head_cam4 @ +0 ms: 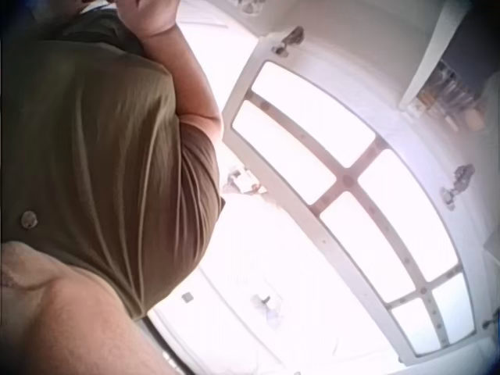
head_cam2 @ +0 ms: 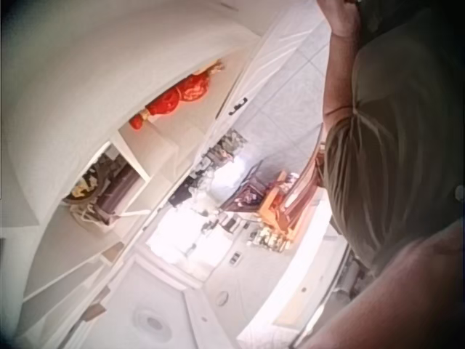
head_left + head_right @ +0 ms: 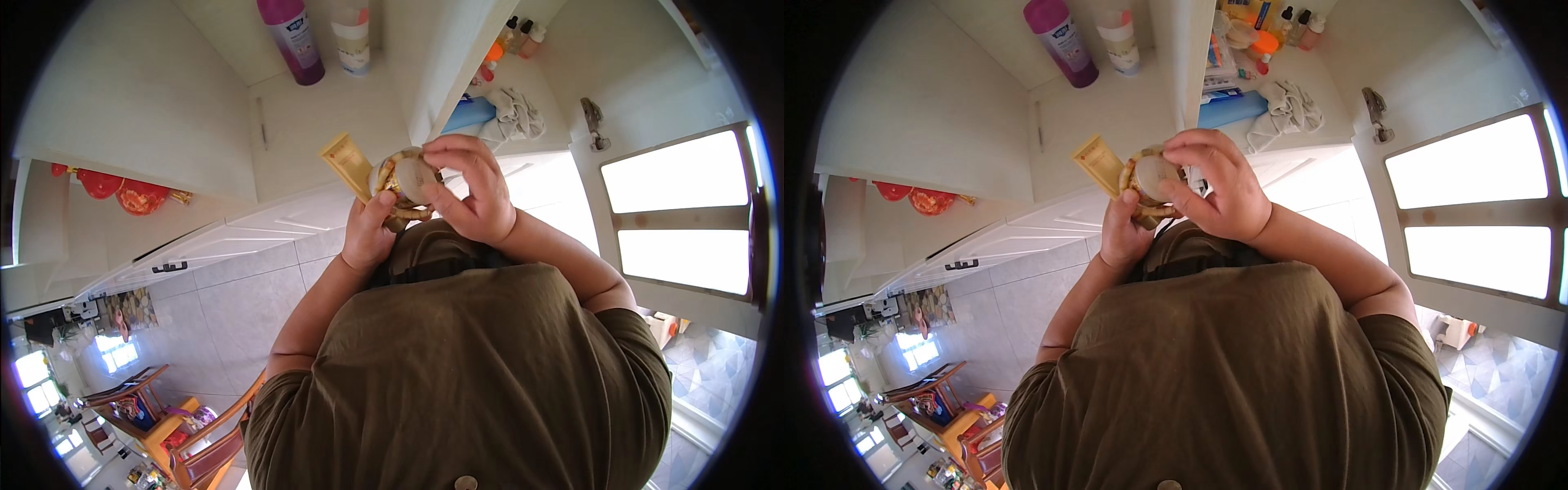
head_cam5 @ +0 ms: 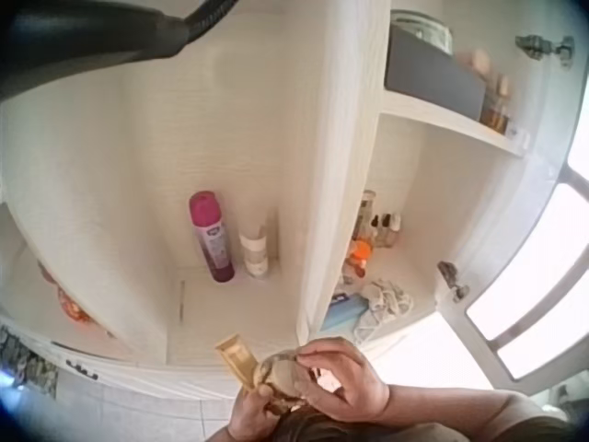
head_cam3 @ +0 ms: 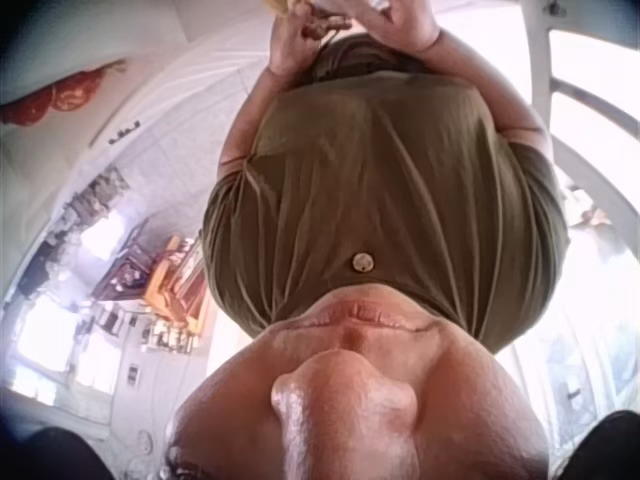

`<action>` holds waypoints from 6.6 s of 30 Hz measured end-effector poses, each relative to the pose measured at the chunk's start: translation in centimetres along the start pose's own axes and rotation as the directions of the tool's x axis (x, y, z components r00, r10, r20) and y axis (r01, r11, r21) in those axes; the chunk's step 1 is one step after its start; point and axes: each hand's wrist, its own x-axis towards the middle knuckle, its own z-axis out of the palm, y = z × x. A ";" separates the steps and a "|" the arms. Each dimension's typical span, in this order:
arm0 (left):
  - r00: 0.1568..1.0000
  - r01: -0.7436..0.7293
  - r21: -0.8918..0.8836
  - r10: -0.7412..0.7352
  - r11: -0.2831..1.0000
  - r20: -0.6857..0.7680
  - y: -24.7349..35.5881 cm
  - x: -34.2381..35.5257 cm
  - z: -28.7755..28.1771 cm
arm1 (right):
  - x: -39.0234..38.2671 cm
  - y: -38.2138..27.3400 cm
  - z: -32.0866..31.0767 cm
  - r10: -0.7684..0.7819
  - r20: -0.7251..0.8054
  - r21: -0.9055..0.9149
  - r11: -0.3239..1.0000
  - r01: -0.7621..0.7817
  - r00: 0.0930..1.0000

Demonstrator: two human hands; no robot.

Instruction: The person cleans items from a cabinet by hand and with a cloth, including wiping a decorative plate and a stand.

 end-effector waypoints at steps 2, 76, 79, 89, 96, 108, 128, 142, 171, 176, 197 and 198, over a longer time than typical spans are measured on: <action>0.999 0.021 0.103 -0.024 0.994 0.031 -0.2 0.1 -0.6 | -0.1 0.0 0.2 0.096 -0.018 0.006 0.995 -0.096 0.995; 0.993 -0.047 0.504 -0.013 0.862 0.115 3.3 1.5 6.7 | -1.3 -1.5 -5.2 0.499 0.218 0.410 0.733 -0.542 0.839; 0.989 -0.129 0.640 0.048 0.758 0.142 2.9 2.0 5.8 | -1.7 -1.3 -5.2 0.570 0.294 0.532 0.569 -0.627 0.767; 0.994 -0.111 0.722 0.072 0.683 0.085 2.1 3.3 7.7 | -2.1 -0.4 -6.3 0.537 0.398 0.853 0.080 -0.515 0.743; 0.987 -0.161 0.784 0.078 0.599 0.143 1.0 4.7 8.8 | -3.2 0.7 -8.2 0.514 0.362 0.895 0.042 -0.445 0.778; 0.837 -0.542 0.814 0.046 0.208 0.545 0.3 6.6 11.1 | -5.4 4.2 -12.0 0.270 0.238 0.711 0.606 -0.357 0.933; 0.993 -0.027 0.843 0.109 0.537 -0.037 -3.0 6.8 10.5 | -4.7 17.5 -14.2 0.613 -0.135 0.450 0.738 -0.503 0.778; 0.979 -0.038 0.671 0.161 0.741 -0.123 -1.6 -0.6 7.5 | -1.4 30.0 -13.3 0.624 -0.326 -0.592 0.451 -0.668 0.710; 0.807 -0.496 0.831 0.221 -0.251 0.548 -3.3 9.0 14.5 | -3.6 6.4 -13.3 0.565 0.390 0.682 0.353 -0.640 0.727; 0.881 -0.448 0.892 0.139 -0.063 0.453 -3.5 8.7 14.1 | -4.1 7.8 -15.5 0.721 0.297 0.847 0.104 -0.521 0.627; 0.979 -0.203 0.666 0.145 0.718 0.142 0.0 3.9 11.7 | -0.8 4.9 -15.1 0.398 0.263 0.862 0.313 -0.399 0.879; 0.975 -0.215 0.588 0.133 0.780 0.179 0.3 4.1 12.2 | -0.3 4.5 -15.1 0.265 0.184 0.790 0.534 -0.302 0.947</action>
